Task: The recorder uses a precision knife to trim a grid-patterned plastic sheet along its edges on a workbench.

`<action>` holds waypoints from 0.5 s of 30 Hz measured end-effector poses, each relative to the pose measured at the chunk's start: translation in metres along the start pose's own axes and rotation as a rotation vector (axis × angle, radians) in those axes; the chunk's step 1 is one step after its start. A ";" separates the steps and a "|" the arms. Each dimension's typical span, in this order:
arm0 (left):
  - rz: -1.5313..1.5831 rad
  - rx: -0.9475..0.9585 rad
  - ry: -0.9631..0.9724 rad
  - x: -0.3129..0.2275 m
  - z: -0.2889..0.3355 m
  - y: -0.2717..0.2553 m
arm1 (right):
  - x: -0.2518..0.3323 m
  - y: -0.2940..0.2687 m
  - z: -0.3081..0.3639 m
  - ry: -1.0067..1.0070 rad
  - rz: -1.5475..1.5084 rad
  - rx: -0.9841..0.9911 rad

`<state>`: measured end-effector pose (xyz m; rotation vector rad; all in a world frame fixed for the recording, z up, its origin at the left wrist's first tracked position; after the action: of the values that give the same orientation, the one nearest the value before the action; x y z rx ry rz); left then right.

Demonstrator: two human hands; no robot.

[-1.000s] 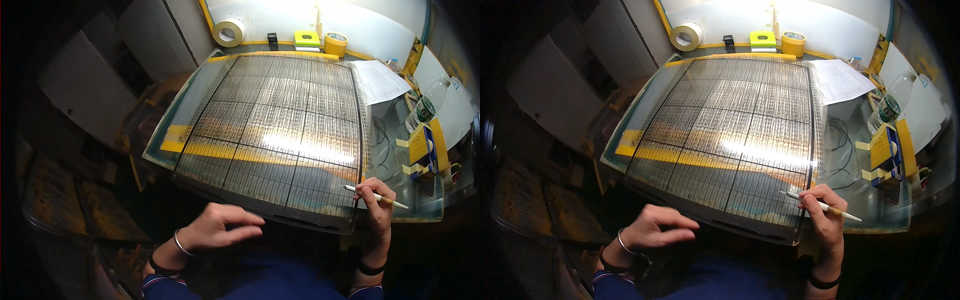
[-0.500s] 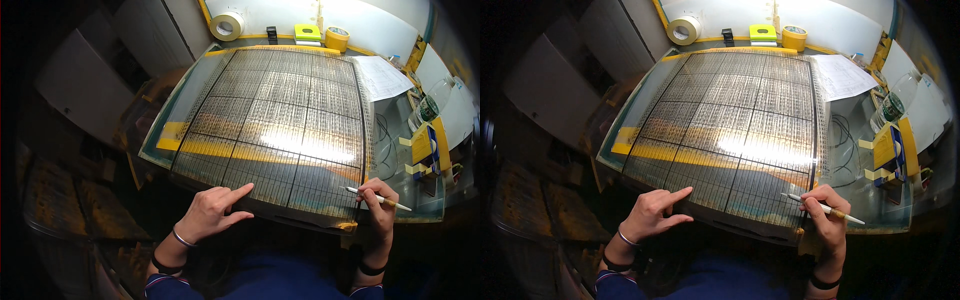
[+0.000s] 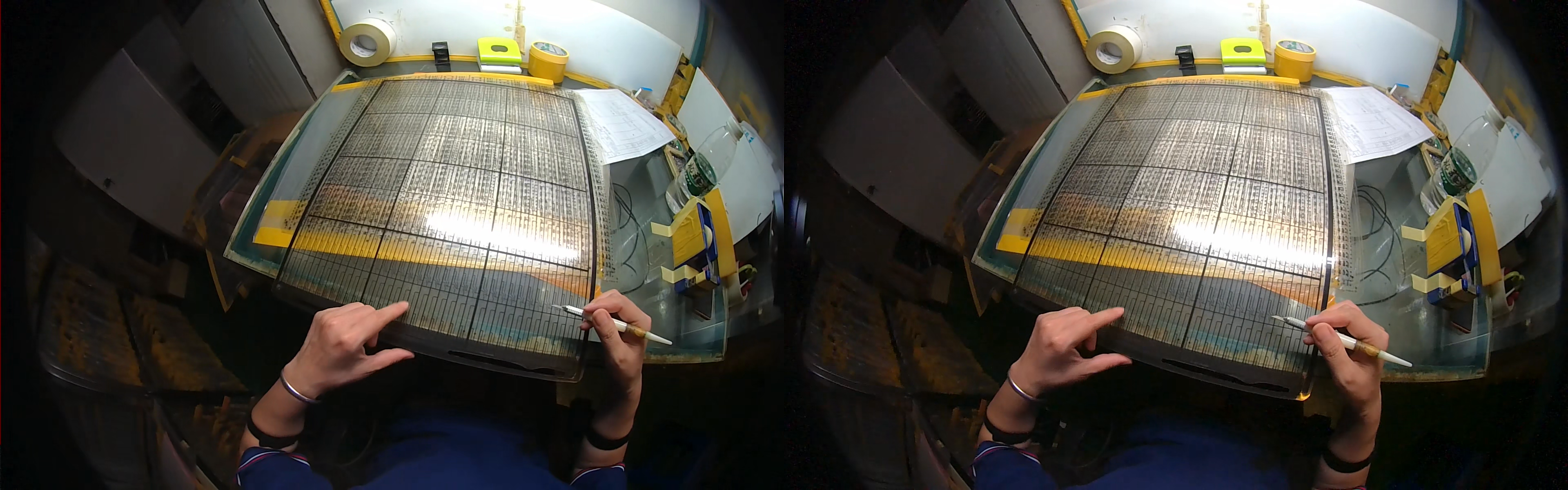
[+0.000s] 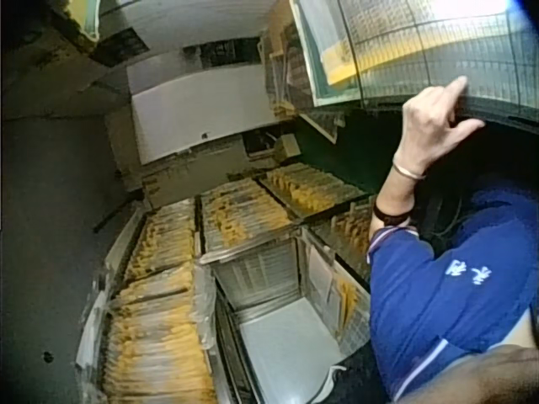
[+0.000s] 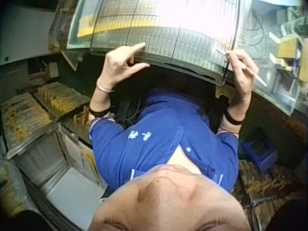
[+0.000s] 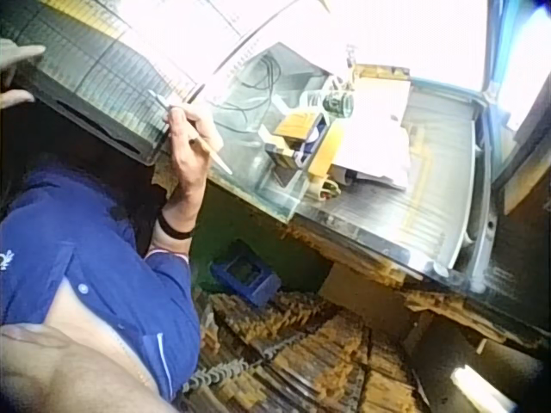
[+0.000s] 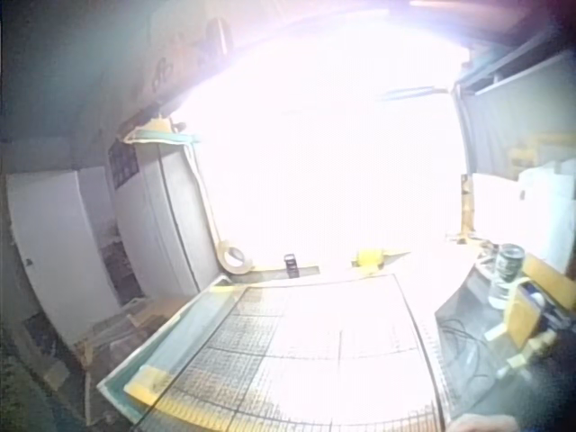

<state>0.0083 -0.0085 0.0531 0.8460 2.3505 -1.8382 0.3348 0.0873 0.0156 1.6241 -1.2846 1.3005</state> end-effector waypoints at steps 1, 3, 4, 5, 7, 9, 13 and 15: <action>-0.028 0.006 -0.017 0.001 -0.001 0.001 | -0.001 -0.001 0.000 -0.004 0.002 0.003; -0.048 0.005 -0.010 0.003 0.002 0.003 | -0.001 -0.001 0.000 -0.010 0.008 0.007; -0.058 0.004 -0.007 0.005 0.002 0.005 | -0.001 -0.002 0.000 -0.013 0.013 0.010; -0.046 -0.013 -0.002 0.005 0.002 0.004 | -0.001 -0.001 0.000 -0.016 0.018 0.012; -0.019 -0.047 0.007 0.005 0.001 0.005 | -0.001 -0.001 0.000 -0.011 0.019 0.010; -0.012 -0.046 0.012 0.006 0.001 0.005 | -0.001 -0.001 0.000 -0.011 0.019 0.011; 0.011 -0.052 0.022 0.007 0.002 0.005 | 0.001 0.000 0.000 -0.005 0.017 0.009; 0.016 -0.051 0.025 0.007 0.002 0.005 | 0.002 0.001 -0.001 0.001 0.019 0.009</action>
<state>0.0035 -0.0065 0.0459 0.8846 2.3870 -1.7633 0.3341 0.0872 0.0172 1.6214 -1.2985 1.3202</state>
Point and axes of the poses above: each hand's wrist, its own z-axis away from the middle knuckle, its own y-axis out of the palm, x = y × z, the point moved 7 cm from there along -z, towards the middle knuckle
